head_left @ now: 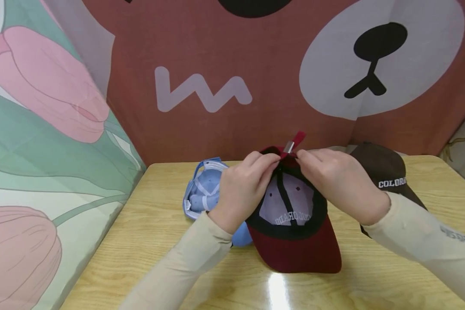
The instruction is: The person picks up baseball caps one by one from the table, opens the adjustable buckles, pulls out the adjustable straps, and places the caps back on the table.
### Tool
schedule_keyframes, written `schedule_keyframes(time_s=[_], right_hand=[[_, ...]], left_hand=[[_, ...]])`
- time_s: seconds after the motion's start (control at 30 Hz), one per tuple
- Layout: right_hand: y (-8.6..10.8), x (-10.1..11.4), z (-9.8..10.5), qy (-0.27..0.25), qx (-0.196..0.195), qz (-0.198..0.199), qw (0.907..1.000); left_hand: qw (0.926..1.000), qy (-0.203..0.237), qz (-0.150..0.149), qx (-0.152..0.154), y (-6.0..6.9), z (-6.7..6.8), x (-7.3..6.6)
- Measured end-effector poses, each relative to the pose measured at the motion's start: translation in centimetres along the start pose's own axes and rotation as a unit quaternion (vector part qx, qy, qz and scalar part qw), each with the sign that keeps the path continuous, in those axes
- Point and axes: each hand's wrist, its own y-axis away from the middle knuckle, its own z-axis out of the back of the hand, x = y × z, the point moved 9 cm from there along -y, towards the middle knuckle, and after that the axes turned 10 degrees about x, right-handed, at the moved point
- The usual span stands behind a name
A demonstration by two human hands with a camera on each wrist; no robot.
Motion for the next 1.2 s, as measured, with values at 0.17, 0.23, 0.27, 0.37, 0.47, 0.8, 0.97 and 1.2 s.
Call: schedule_keyframes(time_s=[0.17,0.23,0.27,0.37,0.47,0.8,0.97,1.2], right_hand=[[-0.05,0.04,0.25,0.008,-0.007,0.003,0.9999],[-0.05,0.03,0.33,0.008,-0.009,0.004,0.9999],[-0.05,0.01,0.37,0.008,-0.01,0.003,0.9999],[-0.03,-0.04,0.48,0.008,-0.013,0.003,0.9999],[0.03,-0.09,0.56,0.006,-0.016,0.004,0.9999],[0.14,-0.09,0.64,0.001,-0.015,0.003,0.9999],[0.08,-0.1,0.69,0.005,-0.016,0.002,0.9999],[0.1,-0.21,0.94,0.015,-0.039,-0.01,0.9991]], left_hand=[[1.0,0.002,-0.004,-0.007,-0.04,0.21,-0.15],[0.9999,0.003,-0.005,-0.008,-0.04,0.25,-0.18],[0.9999,0.003,-0.005,-0.008,-0.06,0.27,-0.2],[0.9999,0.005,-0.006,-0.009,-0.07,0.29,-0.2],[0.9999,0.005,-0.006,-0.011,-0.08,0.35,-0.24],[0.9998,0.008,-0.006,-0.016,0.05,0.41,-0.3],[0.9998,0.009,-0.004,-0.019,0.08,0.48,-0.24],[0.9998,0.013,-0.001,-0.014,0.26,0.5,-0.19]])
